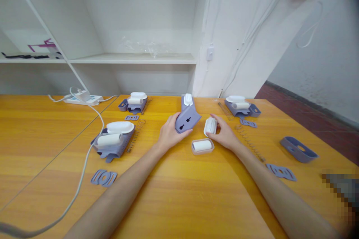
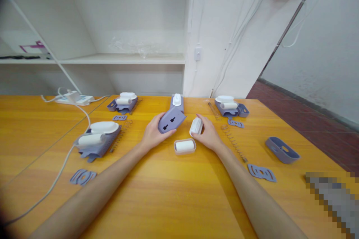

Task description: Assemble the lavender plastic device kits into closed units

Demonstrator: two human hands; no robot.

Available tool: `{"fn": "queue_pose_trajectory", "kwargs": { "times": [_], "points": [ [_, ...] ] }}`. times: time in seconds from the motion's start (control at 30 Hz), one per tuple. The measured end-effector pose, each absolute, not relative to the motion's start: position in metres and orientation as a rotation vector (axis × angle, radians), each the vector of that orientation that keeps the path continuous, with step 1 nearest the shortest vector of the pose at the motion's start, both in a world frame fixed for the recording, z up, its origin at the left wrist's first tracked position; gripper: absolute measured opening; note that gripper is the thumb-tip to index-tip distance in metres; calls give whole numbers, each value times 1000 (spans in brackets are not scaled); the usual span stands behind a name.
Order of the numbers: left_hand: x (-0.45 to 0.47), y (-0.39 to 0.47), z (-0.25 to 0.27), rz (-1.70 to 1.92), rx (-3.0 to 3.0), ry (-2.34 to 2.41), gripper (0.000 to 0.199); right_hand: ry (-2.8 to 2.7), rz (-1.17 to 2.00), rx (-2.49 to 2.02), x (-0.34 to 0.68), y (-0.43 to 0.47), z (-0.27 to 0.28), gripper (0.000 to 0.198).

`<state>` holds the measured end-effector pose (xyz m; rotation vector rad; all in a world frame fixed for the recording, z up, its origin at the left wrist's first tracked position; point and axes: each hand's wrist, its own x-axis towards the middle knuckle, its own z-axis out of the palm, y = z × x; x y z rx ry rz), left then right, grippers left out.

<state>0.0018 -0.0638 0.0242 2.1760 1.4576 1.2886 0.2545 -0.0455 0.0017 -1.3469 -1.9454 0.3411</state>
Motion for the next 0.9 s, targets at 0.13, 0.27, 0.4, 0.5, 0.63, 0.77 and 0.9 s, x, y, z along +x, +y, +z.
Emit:
{"fn": "queue_pose_trajectory", "kwargs": {
  "times": [0.13, 0.27, 0.4, 0.5, 0.63, 0.77, 0.9],
  "points": [
    [2, -63, 23, 1287, 2172, 1459, 71, -1950, 235, -1421, 254, -45, 2, 79],
    [2, -64, 23, 1290, 2175, 1463, 70, -1967, 233, -1442, 254, -46, 2, 65],
    [2, -64, 24, 1298, 2168, 1467, 70, -1946, 293, -1458, 254, -48, 2, 58],
    [3, -64, 24, 1294, 2169, 1471, 70, -1895, 358, -1498, 254, -50, 3, 61],
    [2, -63, 23, 1297, 2178, 1464, 71, -1871, 412, -1402, 254, -49, 4, 69],
    [1, -62, 21, 1304, 2174, 1457, 71, -1850, 535, -1327, 254, -48, 4, 79],
    [2, -61, 20, 1307, 2167, 1459, 72, -1830, 614, -1310, 254, -48, 6, 84]
  ]
}}
